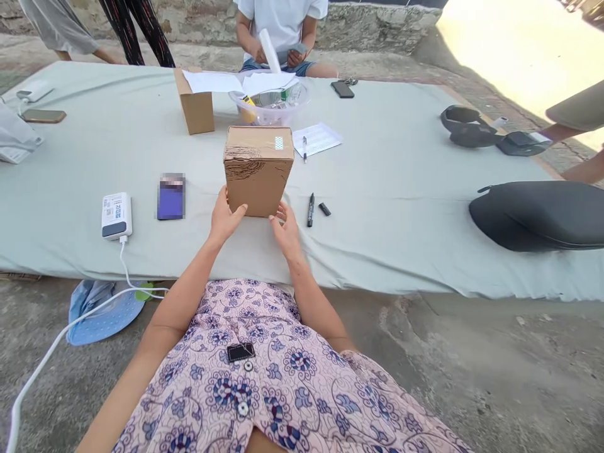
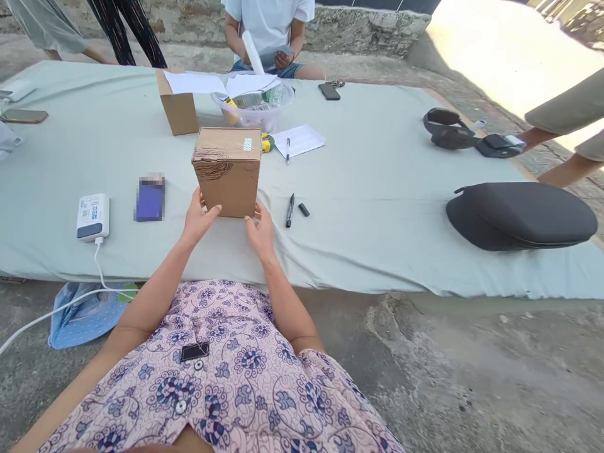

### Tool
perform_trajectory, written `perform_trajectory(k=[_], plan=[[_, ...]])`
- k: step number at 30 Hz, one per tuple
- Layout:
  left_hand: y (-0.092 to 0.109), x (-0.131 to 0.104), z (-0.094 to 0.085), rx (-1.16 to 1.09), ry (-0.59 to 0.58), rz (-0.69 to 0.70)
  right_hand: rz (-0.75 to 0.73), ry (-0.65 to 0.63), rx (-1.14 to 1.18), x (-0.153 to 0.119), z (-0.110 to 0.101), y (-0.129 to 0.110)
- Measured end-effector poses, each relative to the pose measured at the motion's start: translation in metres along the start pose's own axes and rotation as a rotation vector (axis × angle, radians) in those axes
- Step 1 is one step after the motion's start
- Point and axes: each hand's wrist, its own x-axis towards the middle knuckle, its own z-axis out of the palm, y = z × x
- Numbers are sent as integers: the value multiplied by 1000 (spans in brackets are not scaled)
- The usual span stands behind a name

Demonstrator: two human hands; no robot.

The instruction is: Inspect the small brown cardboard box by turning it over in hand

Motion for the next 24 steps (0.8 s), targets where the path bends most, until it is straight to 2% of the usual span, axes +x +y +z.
perform_trajectory(k=[3,6,9,12,14,16,18,19,21,24], plan=[[11,-11,5,-132,-35,-108,-195,131,-219,-5,-13,-15],[18,-23,19,-335,-117,-185,-392,261,-415,-2,-34,-35],[17,-36,33,-523,-206,-315,-479,309,-521,8,-44,-48],[12,-45,39,-620,-289,-503,-500,276,-573,18,-36,-52],[11,-49,40,-580,-384,-607,-499,224,-598,20,-22,-51],[13,-53,38,-465,-492,-620,-487,194,-628,18,-9,-50],[17,-58,35,-324,-490,-495,-469,204,-655,14,0,-49],[21,-61,32,-254,-430,-391,-463,215,-665,12,2,-49],[28,-62,22,-114,-213,-126,-462,230,-678,9,3,-48],[39,-49,3,105,195,251,-486,239,-690,7,1,-45]])
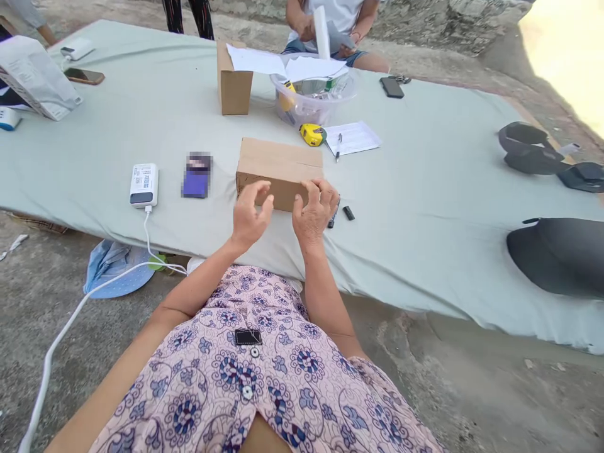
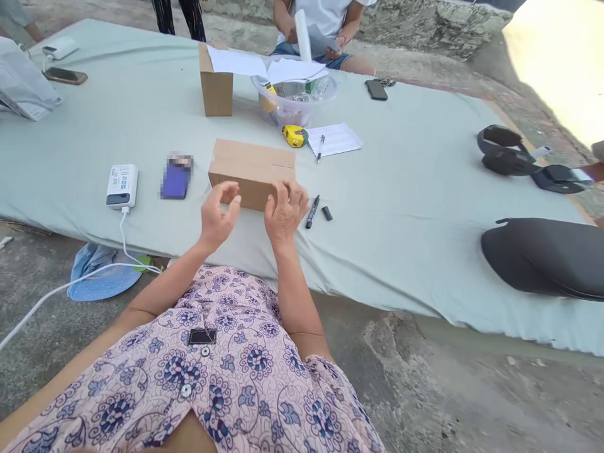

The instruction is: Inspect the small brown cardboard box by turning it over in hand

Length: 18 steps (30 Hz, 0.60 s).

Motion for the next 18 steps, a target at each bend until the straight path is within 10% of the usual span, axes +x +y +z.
perform_trajectory(k=[3,8,18], plan=[[-4,33,-1,222,193,120,-30,13,-9,-2,0,4],[-25,69,32,459,105,5,-55,33,-41,-2,3,8],[-37,44,19,518,30,139,12,139,115,-3,-6,19]])
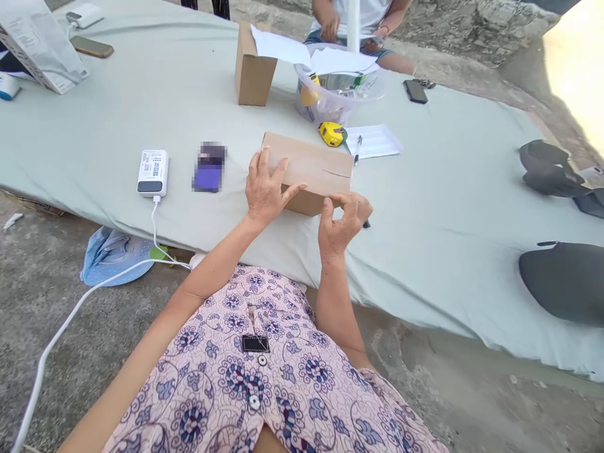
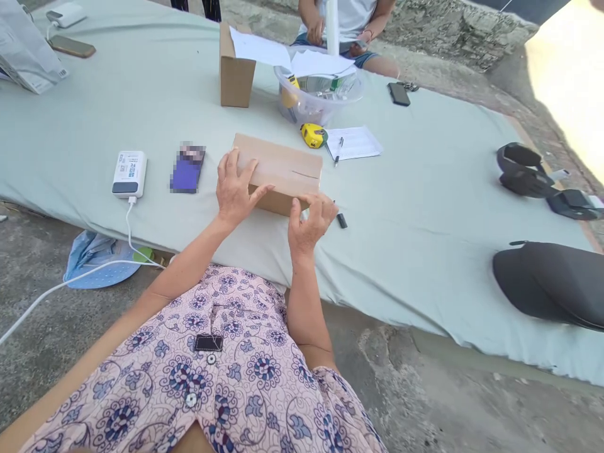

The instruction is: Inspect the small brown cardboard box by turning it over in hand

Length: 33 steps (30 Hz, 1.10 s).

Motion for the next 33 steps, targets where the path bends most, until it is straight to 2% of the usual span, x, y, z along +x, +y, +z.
perform_trajectory(k=[3,6,8,12,19,27,31,33], plan=[[-4,-8,-6,-106,53,17,202,26,193,-2,-6,5],[-11,-18,-14,-233,93,18,393,-109,400,-6,-7,7],[-16,-24,-19,-283,93,-5,445,-165,463,-9,-7,6],[-23,-27,-24,-375,97,-90,466,-119,465,-16,-7,1],[-23,-30,-28,-463,23,-188,506,-126,550,-20,-9,-4],[-26,-35,-38,-538,25,-96,403,-257,511,-26,-16,-1],[-22,-35,-41,-616,97,10,395,-217,627,-29,-17,-3],[-21,-36,-42,-657,142,5,380,-192,704,-30,-16,-2]])
